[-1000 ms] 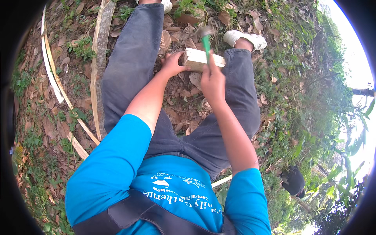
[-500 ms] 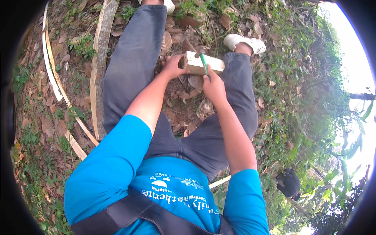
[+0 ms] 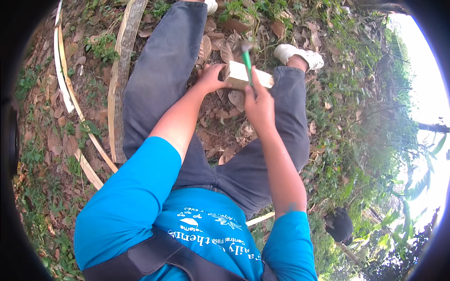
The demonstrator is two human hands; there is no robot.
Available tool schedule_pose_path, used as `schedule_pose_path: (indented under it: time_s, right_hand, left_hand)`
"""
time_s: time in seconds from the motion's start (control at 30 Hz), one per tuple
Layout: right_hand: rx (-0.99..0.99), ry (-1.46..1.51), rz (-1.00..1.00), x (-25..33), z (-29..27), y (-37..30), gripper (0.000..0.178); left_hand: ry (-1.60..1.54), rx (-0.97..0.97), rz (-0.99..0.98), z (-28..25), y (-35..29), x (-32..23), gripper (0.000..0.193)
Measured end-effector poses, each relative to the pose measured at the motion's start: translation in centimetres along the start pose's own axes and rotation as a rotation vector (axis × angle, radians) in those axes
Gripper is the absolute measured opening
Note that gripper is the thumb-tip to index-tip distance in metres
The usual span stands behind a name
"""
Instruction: The person sits on the ground and uses a small hammer to chip away at a rectangular block of wood, shaping it by repeatedly striking the edges. The person also handles a long, thin strip of wood, fitting it into a notch on the block.
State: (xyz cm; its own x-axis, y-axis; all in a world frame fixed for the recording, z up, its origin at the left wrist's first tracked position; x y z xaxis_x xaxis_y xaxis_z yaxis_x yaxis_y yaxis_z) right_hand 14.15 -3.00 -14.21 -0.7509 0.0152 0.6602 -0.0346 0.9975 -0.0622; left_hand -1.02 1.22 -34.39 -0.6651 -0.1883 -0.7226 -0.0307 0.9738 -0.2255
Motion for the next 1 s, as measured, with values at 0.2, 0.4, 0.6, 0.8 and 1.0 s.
schedule_pose_path:
  time_s: [0.2, 0.4, 0.6, 0.8, 1.0]
  right_hand:
    - [-0.469, 0.437, -0.224, 5.7, -4.3, 0.2, 0.061]
    - [-0.008, -0.1, -0.068, -6.3, 0.2, 2.0, 0.054]
    - [-0.384, 0.588, 0.01, 6.8, -5.8, 1.6, 0.058]
    - [0.148, -0.289, 0.091, -6.1, 2.3, -1.0, 0.062]
    - [-0.245, 0.576, 0.061, 7.4, -4.2, 0.8, 0.063]
  left_hand:
    - [0.01, -0.059, -0.012, -0.4, -0.3, 0.6, 0.094]
    - [0.012, -0.017, 0.027, 0.3, 0.6, -0.8, 0.097]
    - [0.01, -0.024, -0.029, -0.2, -0.6, 0.7, 0.096]
    - [0.073, -0.008, 0.037, -0.1, -0.7, -0.6, 0.099]
    - [0.033, -0.008, -0.005, -0.8, -0.4, 0.8, 0.094]
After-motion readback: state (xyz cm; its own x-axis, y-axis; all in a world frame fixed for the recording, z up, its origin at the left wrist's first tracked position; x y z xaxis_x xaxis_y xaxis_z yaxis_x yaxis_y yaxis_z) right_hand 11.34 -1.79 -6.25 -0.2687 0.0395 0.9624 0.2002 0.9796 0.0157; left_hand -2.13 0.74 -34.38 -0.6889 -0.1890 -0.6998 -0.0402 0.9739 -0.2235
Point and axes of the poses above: each hand's wrist, its own y-axis towards the middle knuckle, its own z-axis out of the palm, x = y × z, the point moved 3 cm from there along y, towards the middle knuckle, and after that the axes turned 11 degrees about -x, right-handed, at the moved point
